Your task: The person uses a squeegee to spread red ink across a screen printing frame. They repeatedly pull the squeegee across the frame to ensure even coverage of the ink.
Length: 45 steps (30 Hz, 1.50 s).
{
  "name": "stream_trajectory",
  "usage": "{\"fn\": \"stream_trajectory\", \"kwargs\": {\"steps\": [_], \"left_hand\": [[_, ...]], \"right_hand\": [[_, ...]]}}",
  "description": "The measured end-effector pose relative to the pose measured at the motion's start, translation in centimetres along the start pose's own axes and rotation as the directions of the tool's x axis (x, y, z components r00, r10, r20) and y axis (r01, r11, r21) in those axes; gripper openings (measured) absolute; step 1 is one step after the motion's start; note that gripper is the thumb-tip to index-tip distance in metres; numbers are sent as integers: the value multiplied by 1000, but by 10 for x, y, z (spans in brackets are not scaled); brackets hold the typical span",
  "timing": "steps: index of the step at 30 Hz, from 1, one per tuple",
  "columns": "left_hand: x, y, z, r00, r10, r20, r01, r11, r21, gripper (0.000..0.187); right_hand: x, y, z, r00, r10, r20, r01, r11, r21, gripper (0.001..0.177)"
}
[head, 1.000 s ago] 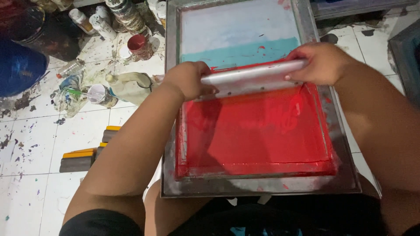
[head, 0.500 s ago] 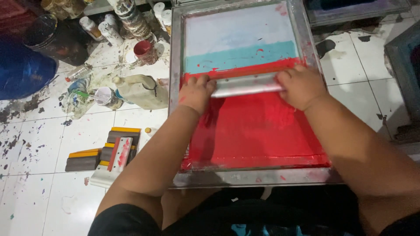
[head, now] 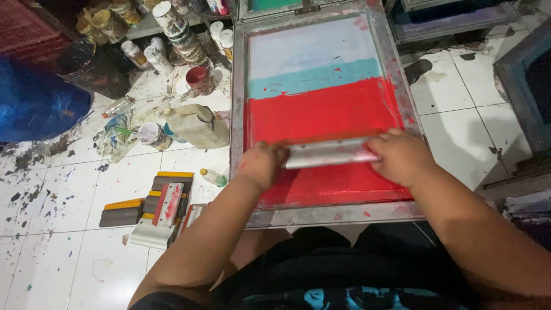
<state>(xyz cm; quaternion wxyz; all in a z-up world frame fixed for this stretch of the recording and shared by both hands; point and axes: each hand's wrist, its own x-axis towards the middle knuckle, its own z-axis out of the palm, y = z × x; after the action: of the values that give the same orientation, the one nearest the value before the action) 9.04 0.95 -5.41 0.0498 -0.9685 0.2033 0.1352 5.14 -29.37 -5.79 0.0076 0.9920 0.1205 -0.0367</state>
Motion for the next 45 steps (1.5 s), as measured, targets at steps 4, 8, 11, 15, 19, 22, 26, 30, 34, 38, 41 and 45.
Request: {"fn": "stream_trajectory", "kwargs": {"steps": [4,8,11,15,19,22,26,30,34,38,41,45], "left_hand": [[-38,0,-25,988,155,0,-155,987,28,33],[-52,0,-66,974,199,105,-195,980,-50,25],[-59,4,-100,963,176,203,-134,969,-206,28],[-61,14,-128,910,98,402,34,950,-310,45],[-23,0,-90,899,196,391,-75,950,-304,59],[3,-11,-75,843,193,502,-31,949,-314,82],[34,-26,-67,886,305,349,-71,834,-547,84],[59,-23,-86,931,77,357,46,945,-323,78],[78,-27,-105,937,0,349,120,939,-323,63],[95,-32,-110,973,-70,221,115,974,-197,51],[101,-35,-108,991,-97,90,113,974,-196,45],[111,-42,-80,948,-64,-312,29,993,-118,37]], "right_hand": [[-28,-3,-17,998,-60,-10,60,997,46,36],[-36,1,-43,987,-149,-57,159,951,266,34],[-34,-1,-75,994,-47,98,-5,879,477,32],[-7,17,-50,933,23,360,-245,773,586,34],[20,16,-45,877,32,480,-293,827,480,44],[42,16,-44,819,127,559,-378,853,360,65],[71,22,-46,823,105,559,-341,878,337,52],[107,51,-16,893,64,445,-243,901,359,47],[118,39,-50,881,155,448,-371,812,450,45],[134,60,-41,981,78,180,-155,867,473,46],[139,69,-44,999,30,33,-40,921,389,42],[132,83,-33,928,-34,-371,159,937,312,41]]}}
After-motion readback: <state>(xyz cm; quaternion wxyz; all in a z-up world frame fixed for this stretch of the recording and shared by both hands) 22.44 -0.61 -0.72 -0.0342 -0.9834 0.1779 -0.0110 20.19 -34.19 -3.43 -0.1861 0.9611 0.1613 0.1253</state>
